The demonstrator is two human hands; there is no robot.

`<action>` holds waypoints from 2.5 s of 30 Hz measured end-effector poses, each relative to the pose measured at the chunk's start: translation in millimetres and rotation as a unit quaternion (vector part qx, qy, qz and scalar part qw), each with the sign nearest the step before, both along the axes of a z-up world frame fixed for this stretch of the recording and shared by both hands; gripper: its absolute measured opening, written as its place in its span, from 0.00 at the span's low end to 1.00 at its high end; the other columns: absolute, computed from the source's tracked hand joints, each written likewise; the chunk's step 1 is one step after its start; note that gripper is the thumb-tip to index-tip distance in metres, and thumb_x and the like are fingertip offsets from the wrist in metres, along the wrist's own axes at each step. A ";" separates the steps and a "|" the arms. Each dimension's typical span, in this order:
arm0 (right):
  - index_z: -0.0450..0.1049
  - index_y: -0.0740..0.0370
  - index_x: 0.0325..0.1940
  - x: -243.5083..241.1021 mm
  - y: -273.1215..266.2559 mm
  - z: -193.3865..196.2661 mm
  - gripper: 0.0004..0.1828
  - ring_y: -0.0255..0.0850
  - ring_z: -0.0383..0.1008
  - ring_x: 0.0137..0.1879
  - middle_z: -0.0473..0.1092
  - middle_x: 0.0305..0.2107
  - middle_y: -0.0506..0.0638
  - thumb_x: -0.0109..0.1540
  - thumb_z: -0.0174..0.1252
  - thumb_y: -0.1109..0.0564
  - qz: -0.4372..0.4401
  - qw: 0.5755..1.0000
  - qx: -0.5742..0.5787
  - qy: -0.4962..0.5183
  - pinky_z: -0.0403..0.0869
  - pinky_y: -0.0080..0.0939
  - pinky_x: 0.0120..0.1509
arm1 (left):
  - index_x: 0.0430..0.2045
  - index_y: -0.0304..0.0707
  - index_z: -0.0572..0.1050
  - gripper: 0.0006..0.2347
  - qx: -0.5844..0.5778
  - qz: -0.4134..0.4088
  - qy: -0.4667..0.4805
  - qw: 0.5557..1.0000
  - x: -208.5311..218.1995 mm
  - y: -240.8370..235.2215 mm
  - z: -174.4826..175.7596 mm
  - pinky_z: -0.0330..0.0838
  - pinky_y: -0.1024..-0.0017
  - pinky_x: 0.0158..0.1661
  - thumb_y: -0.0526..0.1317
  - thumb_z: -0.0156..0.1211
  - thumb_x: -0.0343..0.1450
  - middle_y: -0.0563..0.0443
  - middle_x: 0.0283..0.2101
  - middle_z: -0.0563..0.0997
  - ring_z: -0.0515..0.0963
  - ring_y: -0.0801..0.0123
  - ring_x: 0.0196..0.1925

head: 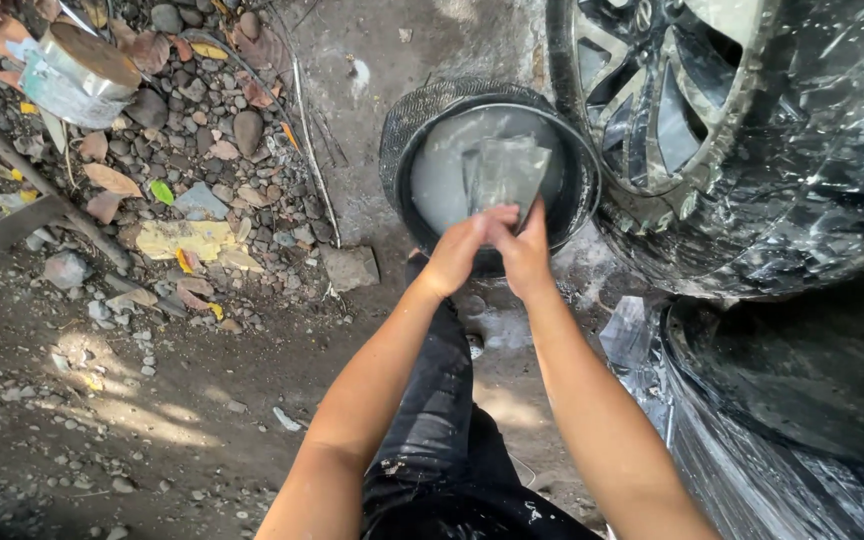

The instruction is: The person dips a sanding block into a bucket of water and scrubs the lower side panel of a white car. They repeatedly wet the block and sand the surface, focusing on the area near the wheel arch and door seam.

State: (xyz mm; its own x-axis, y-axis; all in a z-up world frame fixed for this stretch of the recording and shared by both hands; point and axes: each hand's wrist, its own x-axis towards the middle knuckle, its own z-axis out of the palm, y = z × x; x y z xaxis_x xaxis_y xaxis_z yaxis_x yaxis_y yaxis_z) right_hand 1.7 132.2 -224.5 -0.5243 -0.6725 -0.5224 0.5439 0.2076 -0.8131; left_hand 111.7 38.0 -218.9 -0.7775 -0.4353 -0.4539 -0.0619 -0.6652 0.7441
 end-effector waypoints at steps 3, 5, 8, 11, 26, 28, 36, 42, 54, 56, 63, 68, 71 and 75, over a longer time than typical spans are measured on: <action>0.62 0.65 0.71 5.3 24.7 -39.5 0.24 0.42 0.73 0.56 0.71 0.54 0.52 0.70 0.53 0.63 -0.042 0.991 0.077 0.098 0.73 0.44 0.63 | 0.40 0.34 0.81 0.09 -0.275 -0.042 -0.255 0.926 -13.0 -8.0 -30.0 0.75 0.65 0.56 0.40 0.58 0.75 0.43 0.47 0.84 0.83 0.56 0.52; 0.63 0.66 0.71 10.3 22.3 -23.0 0.23 0.42 0.73 0.58 0.72 0.56 0.53 0.71 0.49 0.64 -0.060 0.977 0.119 0.166 0.72 0.43 0.66 | 0.44 0.29 0.78 0.13 -0.376 -0.005 -0.324 0.868 -28.8 -24.5 -50.6 0.72 0.58 0.53 0.38 0.63 0.69 0.33 0.49 0.80 0.79 0.44 0.51; 0.62 0.67 0.72 12.0 13.5 -5.8 0.23 0.41 0.72 0.61 0.71 0.59 0.53 0.71 0.45 0.64 -0.117 0.959 0.151 0.208 0.70 0.40 0.69 | 0.46 0.23 0.75 0.23 -0.481 -0.025 -0.405 0.777 -40.8 -28.5 -127.8 0.70 0.48 0.48 0.38 0.69 0.57 0.23 0.49 0.77 0.76 0.32 0.50; 0.60 0.66 0.72 8.4 12.1 -1.5 0.24 0.40 0.69 0.63 0.68 0.60 0.53 0.71 0.45 0.64 -0.178 0.966 0.127 0.141 0.67 0.40 0.70 | 0.43 0.29 0.77 0.17 -0.420 -0.103 -0.450 0.782 -38.1 0.3 -231.1 0.73 0.48 0.49 0.36 0.63 0.61 0.26 0.48 0.79 0.80 0.34 0.50; 0.67 0.68 0.68 8.6 4.6 -7.1 0.18 0.39 0.70 0.62 0.71 0.59 0.53 0.73 0.45 0.63 -0.247 0.957 0.066 0.136 0.67 0.41 0.71 | 0.36 0.31 0.80 0.07 -0.465 -0.087 -0.268 0.839 1.9 -1.5 -20.2 0.73 0.54 0.48 0.32 0.60 0.67 0.36 0.39 0.80 0.79 0.42 0.46; 0.67 0.69 0.68 9.9 10.0 -7.3 0.18 0.39 0.70 0.62 0.71 0.59 0.54 0.74 0.45 0.63 -0.255 0.954 0.064 0.142 0.67 0.42 0.71 | 0.39 0.28 0.78 0.10 -0.495 -0.117 -0.270 0.818 -1.7 1.3 1.0 0.72 0.55 0.50 0.32 0.61 0.66 0.37 0.40 0.79 0.78 0.43 0.47; 0.62 0.65 0.69 -8.6 26.1 21.7 0.20 0.46 0.71 0.64 0.69 0.61 0.55 0.73 0.49 0.59 -0.309 0.948 0.002 0.079 0.70 0.51 0.71 | 0.32 0.34 0.79 0.08 -0.370 0.028 -0.250 0.894 -17.7 -9.0 -30.3 0.73 0.68 0.41 0.40 0.67 0.71 0.45 0.42 0.80 0.80 0.58 0.43; 0.60 0.61 0.69 -26.8 19.9 37.2 0.22 0.48 0.71 0.64 0.67 0.60 0.55 0.70 0.50 0.59 -0.295 0.954 -0.016 -0.047 0.71 0.57 0.70 | 0.42 0.42 0.78 0.07 0.136 -0.020 -0.028 0.990 -36.8 -28.9 -13.4 0.68 0.82 0.36 0.37 0.58 0.73 0.66 0.38 0.81 0.75 0.86 0.36; 0.65 0.66 0.69 -14.4 18.9 30.3 0.20 0.47 0.71 0.65 0.69 0.60 0.56 0.73 0.49 0.58 -0.200 0.977 -0.026 -0.067 0.71 0.50 0.71 | 0.37 0.35 0.78 0.03 0.136 0.102 -0.078 0.982 -7.4 -22.6 -21.7 0.60 0.83 0.26 0.34 0.62 0.73 0.63 0.27 0.76 0.67 0.86 0.24; 0.65 0.66 0.69 -10.7 12.9 32.9 0.20 0.46 0.71 0.65 0.69 0.60 0.55 0.73 0.49 0.58 -0.201 0.977 -0.027 -0.057 0.71 0.50 0.71 | 0.38 0.34 0.77 0.03 0.128 0.129 -0.087 0.980 -3.2 -12.2 -32.2 0.61 0.83 0.27 0.34 0.61 0.75 0.62 0.28 0.76 0.67 0.86 0.25; 0.65 0.66 0.68 -5.4 14.6 18.4 0.19 0.45 0.72 0.62 0.70 0.58 0.55 0.73 0.48 0.58 -0.244 0.970 -0.005 0.010 0.72 0.51 0.68 | 0.42 0.28 0.73 0.05 -0.187 0.218 -0.276 0.917 9.6 -18.0 -28.8 0.68 0.81 0.33 0.33 0.57 0.77 0.58 0.32 0.76 0.72 0.83 0.32; 0.64 0.66 0.67 -15.6 19.3 19.5 0.18 0.45 0.73 0.61 0.71 0.58 0.56 0.73 0.48 0.57 -0.254 0.967 -0.010 0.030 0.73 0.51 0.69 | 0.45 0.29 0.72 0.05 -0.121 0.294 -0.196 0.928 45.9 -51.0 -27.7 0.69 0.81 0.39 0.32 0.53 0.78 0.58 0.37 0.79 0.74 0.83 0.36; 0.65 0.66 0.67 -19.3 20.2 19.4 0.18 0.45 0.73 0.62 0.71 0.58 0.55 0.74 0.49 0.58 -0.249 0.968 -0.019 0.029 0.72 0.50 0.71 | 0.46 0.28 0.72 0.05 -0.128 0.278 -0.202 0.930 54.1 -45.6 -33.1 0.70 0.81 0.39 0.31 0.54 0.78 0.56 0.37 0.79 0.74 0.83 0.37; 0.66 0.67 0.66 -23.7 19.9 24.8 0.18 0.45 0.72 0.62 0.70 0.58 0.55 0.73 0.51 0.58 -0.268 0.963 -0.021 0.030 0.71 0.52 0.72 | 0.47 0.28 0.72 0.07 -0.114 0.204 -0.194 0.953 38.9 -27.6 -39.1 0.73 0.81 0.43 0.32 0.56 0.76 0.56 0.40 0.81 0.78 0.83 0.40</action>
